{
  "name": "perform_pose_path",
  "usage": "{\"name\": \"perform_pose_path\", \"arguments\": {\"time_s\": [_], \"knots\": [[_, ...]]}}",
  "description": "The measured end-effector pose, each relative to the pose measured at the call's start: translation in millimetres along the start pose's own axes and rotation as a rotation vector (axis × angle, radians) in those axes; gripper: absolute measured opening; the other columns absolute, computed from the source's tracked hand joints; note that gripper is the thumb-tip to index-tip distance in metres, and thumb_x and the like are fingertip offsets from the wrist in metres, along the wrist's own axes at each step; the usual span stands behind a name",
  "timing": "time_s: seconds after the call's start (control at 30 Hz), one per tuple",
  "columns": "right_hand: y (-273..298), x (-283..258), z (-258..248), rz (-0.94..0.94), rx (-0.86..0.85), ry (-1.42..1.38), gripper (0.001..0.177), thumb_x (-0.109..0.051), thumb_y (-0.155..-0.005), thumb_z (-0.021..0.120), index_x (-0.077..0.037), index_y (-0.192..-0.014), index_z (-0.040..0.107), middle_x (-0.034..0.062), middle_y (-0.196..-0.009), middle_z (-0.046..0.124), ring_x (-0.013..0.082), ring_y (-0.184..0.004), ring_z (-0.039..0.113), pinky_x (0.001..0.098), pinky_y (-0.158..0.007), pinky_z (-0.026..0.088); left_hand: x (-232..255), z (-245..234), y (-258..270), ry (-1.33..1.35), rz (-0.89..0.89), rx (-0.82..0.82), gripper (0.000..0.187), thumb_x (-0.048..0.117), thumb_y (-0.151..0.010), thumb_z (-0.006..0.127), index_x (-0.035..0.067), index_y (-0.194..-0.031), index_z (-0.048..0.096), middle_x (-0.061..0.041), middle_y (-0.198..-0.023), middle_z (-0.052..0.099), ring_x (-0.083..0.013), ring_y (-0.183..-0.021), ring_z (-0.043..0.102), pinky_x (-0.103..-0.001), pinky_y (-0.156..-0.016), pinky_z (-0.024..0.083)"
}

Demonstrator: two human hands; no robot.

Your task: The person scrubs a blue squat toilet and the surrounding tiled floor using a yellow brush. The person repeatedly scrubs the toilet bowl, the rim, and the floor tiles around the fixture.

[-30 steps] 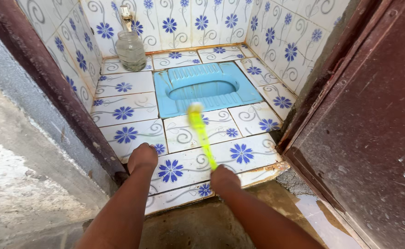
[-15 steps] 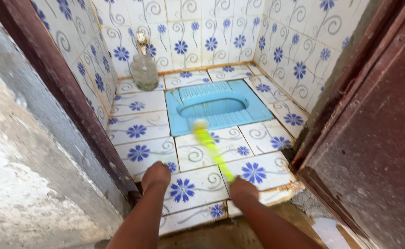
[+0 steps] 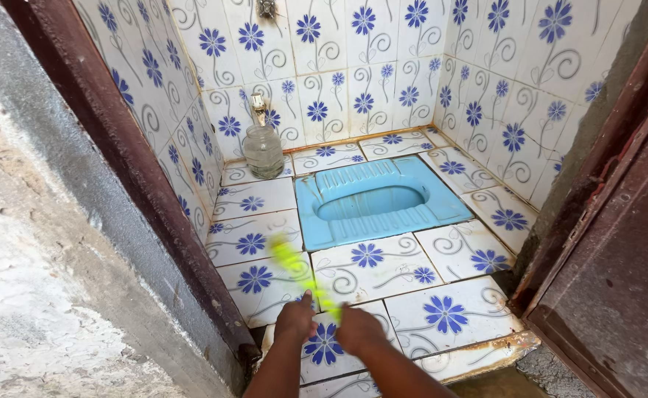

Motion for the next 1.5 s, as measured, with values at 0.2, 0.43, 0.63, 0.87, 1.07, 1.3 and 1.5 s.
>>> {"name": "perform_pose_path", "arguments": {"time_s": [0.2, 0.43, 0.63, 0.87, 1.07, 1.3, 1.5], "knots": [[7.0, -12.9, -0.4, -0.128, 0.09, 0.244, 0.043, -0.034, -0.104, 0.049, -0.009, -0.139, 0.051, 0.0159, -0.111, 0.071, 0.0323, -0.104, 0.07, 0.0471, -0.084, 0.058, -9.8, -11.8, -16.7, 0.025, 0.029, 0.053, 0.043, 0.041, -0.1, 0.055, 0.002, -0.092, 0.072, -0.01, -0.068, 0.072, -0.0183, -0.051, 0.066, -0.036, -0.055, 0.051], [-32.5, 114.6, -6.1, 0.205, 0.116, 0.147, 0.04, -0.039, -0.108, 0.043, -0.008, -0.121, 0.064, 0.0121, -0.116, 0.072, 0.0305, -0.107, 0.07, 0.046, -0.09, 0.055, -6.0, -10.8, -20.2, 0.168, 0.111, 0.058, 0.04, 0.036, -0.101, 0.057, 0.001, -0.09, 0.07, -0.009, -0.07, 0.073, -0.017, -0.053, 0.066, -0.032, -0.056, 0.053], [-20.1, 151.3, -74.4, 0.483, 0.141, -0.031, 0.039, -0.038, -0.106, 0.045, -0.009, -0.124, 0.065, 0.0109, -0.121, 0.071, 0.0296, -0.112, 0.069, 0.0454, -0.093, 0.055, 12.5, -1.9, -6.7, 0.218, 0.132, 0.02, 0.039, 0.037, -0.101, 0.056, 0.002, -0.089, 0.068, -0.008, -0.069, 0.07, -0.0168, -0.053, 0.064, -0.032, -0.057, 0.052], [-3.0, 94.7, -74.9, 0.448, 0.058, -0.071, 0.039, -0.038, -0.105, 0.048, -0.012, -0.126, 0.067, 0.0096, -0.127, 0.071, 0.0285, -0.118, 0.068, 0.0446, -0.097, 0.055, 24.6, 8.6, -2.0, 0.278, 0.159, 0.046, 0.037, 0.032, -0.101, 0.056, 0.0, -0.087, 0.069, -0.009, -0.068, 0.069, -0.0161, -0.053, 0.063, -0.031, -0.056, 0.054], [-17.1, 91.1, -71.5, 0.428, 0.018, -0.023, 0.039, -0.037, -0.103, 0.05, -0.014, -0.128, 0.068, 0.0085, -0.132, 0.07, 0.0275, -0.123, 0.068, 0.044, -0.101, 0.054, 36.3, 32.5, -1.5, 0.274, 0.179, -0.011, 0.039, 0.035, -0.101, 0.057, 0.0, -0.089, 0.069, -0.01, -0.068, 0.07, -0.0167, -0.052, 0.061, -0.032, -0.056, 0.053], [-41.3, 168.3, -107.9, 0.53, 0.147, 0.023, 0.035, -0.025, -0.102, 0.053, -0.012, -0.127, 0.073, 0.0109, -0.132, 0.07, 0.028, -0.122, 0.068, 0.0463, -0.094, 0.059, 43.5, 51.8, -46.6, 0.254, 0.203, -0.083, 0.037, 0.037, -0.101, 0.058, 0.003, -0.09, 0.069, -0.008, -0.07, 0.069, -0.0162, -0.053, 0.061, -0.031, -0.052, 0.049], [-47.4, 173.8, -91.3, 0.442, -0.023, 0.162, 0.036, -0.023, -0.097, 0.061, -0.008, -0.128, 0.071, 0.0145, -0.131, 0.069, 0.0329, -0.121, 0.068, 0.0514, -0.097, 0.055, 77.3, 52.3, -83.4, 0.501, 0.195, -0.183, 0.032, 0.039, -0.101, 0.056, 0.009, -0.095, 0.067, -0.008, -0.077, 0.07, -0.0152, -0.055, 0.059, -0.031, -0.046, 0.042]]}}
Point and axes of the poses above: each hand's wrist, its own y-axis away from the middle knuckle, its own z-axis out of the palm, x = y × z, the point moved 2 cm from there along -y, towards the middle knuckle
